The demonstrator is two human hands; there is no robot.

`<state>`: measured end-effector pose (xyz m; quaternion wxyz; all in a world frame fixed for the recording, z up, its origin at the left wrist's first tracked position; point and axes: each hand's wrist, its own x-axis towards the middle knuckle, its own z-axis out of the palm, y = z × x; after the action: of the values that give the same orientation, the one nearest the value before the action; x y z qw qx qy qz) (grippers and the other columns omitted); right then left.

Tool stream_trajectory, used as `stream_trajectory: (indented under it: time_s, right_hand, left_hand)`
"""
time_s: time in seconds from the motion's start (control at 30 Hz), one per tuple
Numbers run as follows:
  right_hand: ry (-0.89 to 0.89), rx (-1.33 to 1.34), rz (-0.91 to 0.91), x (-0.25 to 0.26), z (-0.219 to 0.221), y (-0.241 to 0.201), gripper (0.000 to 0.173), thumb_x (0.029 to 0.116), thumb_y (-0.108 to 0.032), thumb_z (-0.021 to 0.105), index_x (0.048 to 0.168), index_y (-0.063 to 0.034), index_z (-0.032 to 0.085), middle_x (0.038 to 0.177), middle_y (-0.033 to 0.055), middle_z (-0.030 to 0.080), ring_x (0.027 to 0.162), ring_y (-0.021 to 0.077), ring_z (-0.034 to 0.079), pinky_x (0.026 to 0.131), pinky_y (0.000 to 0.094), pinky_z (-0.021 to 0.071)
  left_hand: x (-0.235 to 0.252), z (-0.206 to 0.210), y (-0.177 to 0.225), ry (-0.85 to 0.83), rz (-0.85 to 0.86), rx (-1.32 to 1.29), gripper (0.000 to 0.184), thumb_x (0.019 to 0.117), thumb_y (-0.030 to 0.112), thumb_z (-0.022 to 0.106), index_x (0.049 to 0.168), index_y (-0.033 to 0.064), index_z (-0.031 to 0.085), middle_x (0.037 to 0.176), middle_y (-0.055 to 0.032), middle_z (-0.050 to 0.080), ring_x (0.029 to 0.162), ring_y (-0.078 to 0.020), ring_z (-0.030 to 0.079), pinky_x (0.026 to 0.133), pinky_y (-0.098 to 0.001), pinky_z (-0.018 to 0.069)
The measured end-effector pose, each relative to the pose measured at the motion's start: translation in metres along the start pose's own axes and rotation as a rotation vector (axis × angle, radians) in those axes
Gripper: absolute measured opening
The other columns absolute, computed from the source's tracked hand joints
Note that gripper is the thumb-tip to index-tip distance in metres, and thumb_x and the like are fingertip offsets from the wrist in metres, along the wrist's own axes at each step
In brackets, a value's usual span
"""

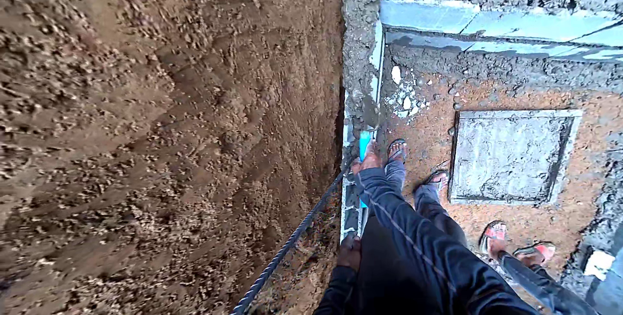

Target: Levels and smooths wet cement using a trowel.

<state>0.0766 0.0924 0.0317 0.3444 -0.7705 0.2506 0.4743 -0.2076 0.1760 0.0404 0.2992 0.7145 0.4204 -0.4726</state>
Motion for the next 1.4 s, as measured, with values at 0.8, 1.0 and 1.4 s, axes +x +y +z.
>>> stream_trajectory:
  time_s: [0.8, 1.0, 1.4]
  right_hand:
    - [-0.024, -0.205, -0.248, 0.072, -0.087, 0.064, 0.092, 0.0828, -0.016, 0.079, 0.162, -0.0154, 0.034, 0.144, 0.0227, 0.058, 0.124, 0.0423, 0.062, 0.101, 0.0637, 0.0512]
    - [-0.005, 0.241, -0.308, 0.069, -0.065, 0.122, 0.080, 0.0862, -0.020, 0.081, 0.157, -0.0114, 0.044, 0.143, 0.0194, 0.061, 0.131, 0.0356, 0.060, 0.111, 0.0578, 0.0469]
    - [0.292, 1.074, 0.502, 0.099, -0.076, 0.491, 0.057, 0.1029, -0.035, 0.064, 0.150, -0.0084, 0.047, 0.122, 0.0251, 0.068, 0.104, 0.0376, 0.070, 0.091, 0.0587, 0.0569]
  left_hand:
    - [0.017, 0.022, 0.063, -0.045, 0.188, 0.165, 0.043, 0.1095, 0.025, 0.046, 0.144, 0.0019, 0.056, 0.147, -0.0219, 0.055, 0.140, -0.0317, 0.050, 0.120, -0.0461, 0.0373]
    - [0.030, 0.033, 0.093, 0.037, 0.252, 0.391, 0.047, 0.1094, 0.030, 0.047, 0.148, 0.0038, 0.051, 0.144, -0.0229, 0.058, 0.136, -0.0360, 0.055, 0.116, -0.0542, 0.0408]
    - [0.094, 0.113, 0.129, 0.017, 0.598, 0.876, 0.057, 0.1080, 0.038, 0.042, 0.149, -0.0019, 0.048, 0.153, -0.0309, 0.045, 0.145, -0.0489, 0.040, 0.119, -0.0626, 0.0316]
